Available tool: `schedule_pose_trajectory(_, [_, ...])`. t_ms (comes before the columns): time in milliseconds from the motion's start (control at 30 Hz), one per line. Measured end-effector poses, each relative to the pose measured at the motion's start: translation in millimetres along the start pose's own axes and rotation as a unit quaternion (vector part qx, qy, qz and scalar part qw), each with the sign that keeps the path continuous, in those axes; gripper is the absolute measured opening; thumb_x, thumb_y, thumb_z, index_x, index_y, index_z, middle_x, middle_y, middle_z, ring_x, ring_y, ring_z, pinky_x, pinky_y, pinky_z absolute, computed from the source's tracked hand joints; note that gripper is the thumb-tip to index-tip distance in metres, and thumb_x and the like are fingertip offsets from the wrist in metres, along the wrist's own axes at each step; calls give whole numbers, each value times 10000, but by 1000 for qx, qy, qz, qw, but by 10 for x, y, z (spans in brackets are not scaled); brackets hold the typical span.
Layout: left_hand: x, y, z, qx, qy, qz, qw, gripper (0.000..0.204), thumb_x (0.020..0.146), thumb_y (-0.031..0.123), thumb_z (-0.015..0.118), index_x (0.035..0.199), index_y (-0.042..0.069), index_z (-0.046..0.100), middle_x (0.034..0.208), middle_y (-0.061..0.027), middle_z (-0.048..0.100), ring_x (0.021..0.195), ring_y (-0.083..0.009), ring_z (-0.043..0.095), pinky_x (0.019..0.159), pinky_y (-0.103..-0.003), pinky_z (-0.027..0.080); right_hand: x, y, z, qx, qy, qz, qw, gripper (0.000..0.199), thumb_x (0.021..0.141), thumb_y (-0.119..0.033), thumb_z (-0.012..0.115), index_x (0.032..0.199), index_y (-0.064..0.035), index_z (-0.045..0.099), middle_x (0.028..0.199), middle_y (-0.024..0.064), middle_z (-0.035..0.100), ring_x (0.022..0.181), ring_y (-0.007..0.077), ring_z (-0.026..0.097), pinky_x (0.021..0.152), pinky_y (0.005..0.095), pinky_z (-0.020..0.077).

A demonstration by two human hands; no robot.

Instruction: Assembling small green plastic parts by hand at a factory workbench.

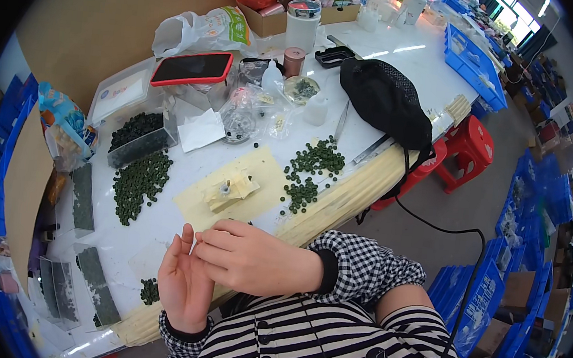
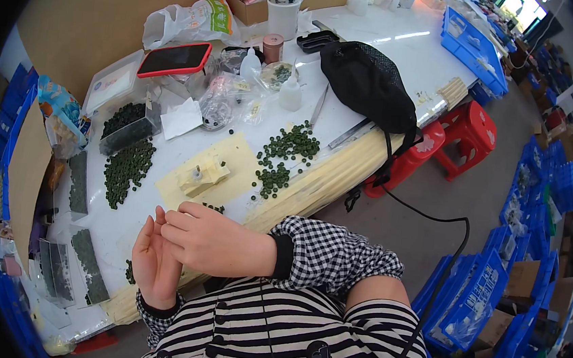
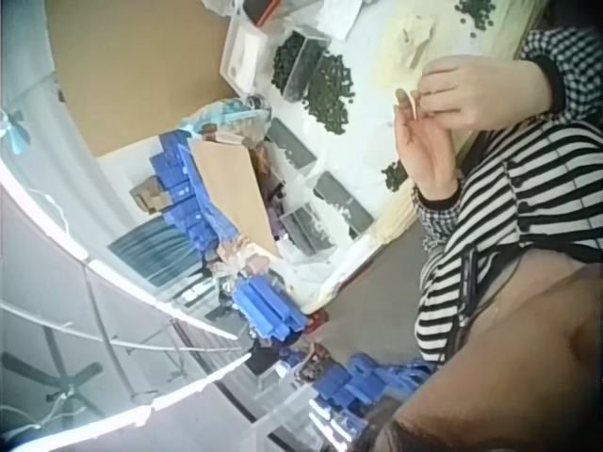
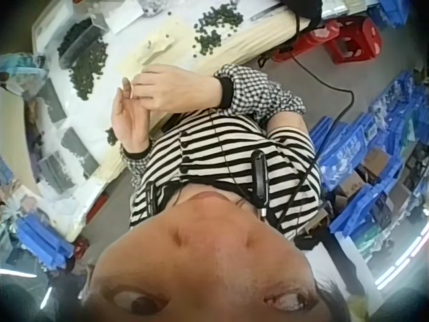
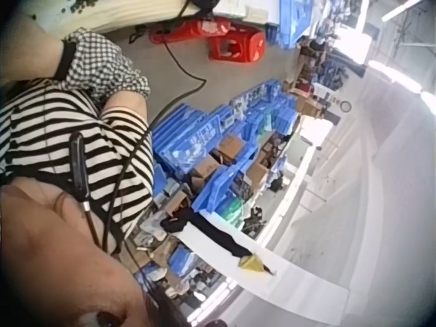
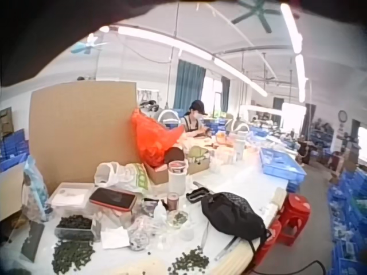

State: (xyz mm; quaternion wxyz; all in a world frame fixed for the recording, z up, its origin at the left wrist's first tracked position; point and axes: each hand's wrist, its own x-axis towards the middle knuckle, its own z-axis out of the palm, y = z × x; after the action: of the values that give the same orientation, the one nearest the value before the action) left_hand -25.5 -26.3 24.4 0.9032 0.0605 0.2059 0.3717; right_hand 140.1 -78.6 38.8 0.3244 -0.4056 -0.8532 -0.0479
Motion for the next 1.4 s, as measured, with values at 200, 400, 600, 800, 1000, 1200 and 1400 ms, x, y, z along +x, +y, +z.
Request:
schedule_pose_trajectory(200, [11, -9, 5, 14, -17, 10, 1000, 276, 1031, 231, 395, 1194, 30, 491, 1159, -158, 554, 1140, -251, 515, 1018, -383, 410, 9, 80, -17, -29, 21, -2, 999, 178, 690, -124, 590, 823, -9, 617, 883, 60, 571, 914, 217, 550, 847, 338, 470])
schedule_pose_trajectory(400, [13, -34, 44, 41, 7, 21, 999, 294, 1032, 244, 392, 1212, 29, 479, 1204, -181, 532, 1159, -258, 503, 1029, -385, 401, -12, 125, -25, -26, 29, 1, 999, 154, 691, -121, 591, 806, -18, 593, 858, 56, 564, 881, 212, 558, 816, 324, 480])
schedule_pose_trajectory(600, [6, -44, 55, 56, -10, 15, 998, 308, 1035, 240, 380, 1233, 20, 465, 1228, -195, 522, 1164, -262, 504, 1020, -386, 410, -19, 151, -12, 3, 43, 27, 999, 157, 704, -120, 598, 829, -26, 581, 830, 54, 560, 826, 208, 554, 762, 315, 478])
schedule_pose_trajectory(800, [-2, -65, 48, 71, -46, 7, 996, 312, 1032, 223, 390, 1240, 7, 474, 1214, -178, 536, 1148, -248, 523, 1009, -386, 425, -11, 156, -62, 43, 70, 63, 995, 207, 710, -106, 613, 900, -23, 605, 855, 59, 575, 800, 219, 577, 735, 323, 495])
schedule_pose_trajectory(1000, [-30, -115, 105, 143, -30, 14, 989, 281, 1023, 198, 423, 1215, 2, 483, 1171, -133, 572, 1106, -214, 567, 987, -373, 457, 12, 147, -102, 48, 137, 84, 986, 250, 699, -90, 632, 940, -23, 629, 840, 54, 576, 794, 217, 584, 699, 321, 503])
schedule_pose_trajectory(1200, [-39, -114, 49, 165, -54, 18, 985, 242, 1010, 181, 469, 1167, -1, 496, 1147, -119, 581, 1075, -193, 579, 971, -356, 469, 14, 133, -99, 45, 151, 86, 984, 233, 703, -101, 639, 928, -41, 637, 853, 48, 571, 791, 213, 583, 681, 316, 505])
schedule_pose_trajectory(1400, [-47, -112, 53, 183, -51, 18, 982, 242, 1006, 188, 489, 1140, -11, 518, 1106, -99, 588, 1039, -170, 580, 965, -341, 471, 20, 124, -103, 52, 171, 83, 980, 227, 696, -114, 645, 913, -50, 642, 837, 39, 560, 768, 207, 574, 658, 309, 497])
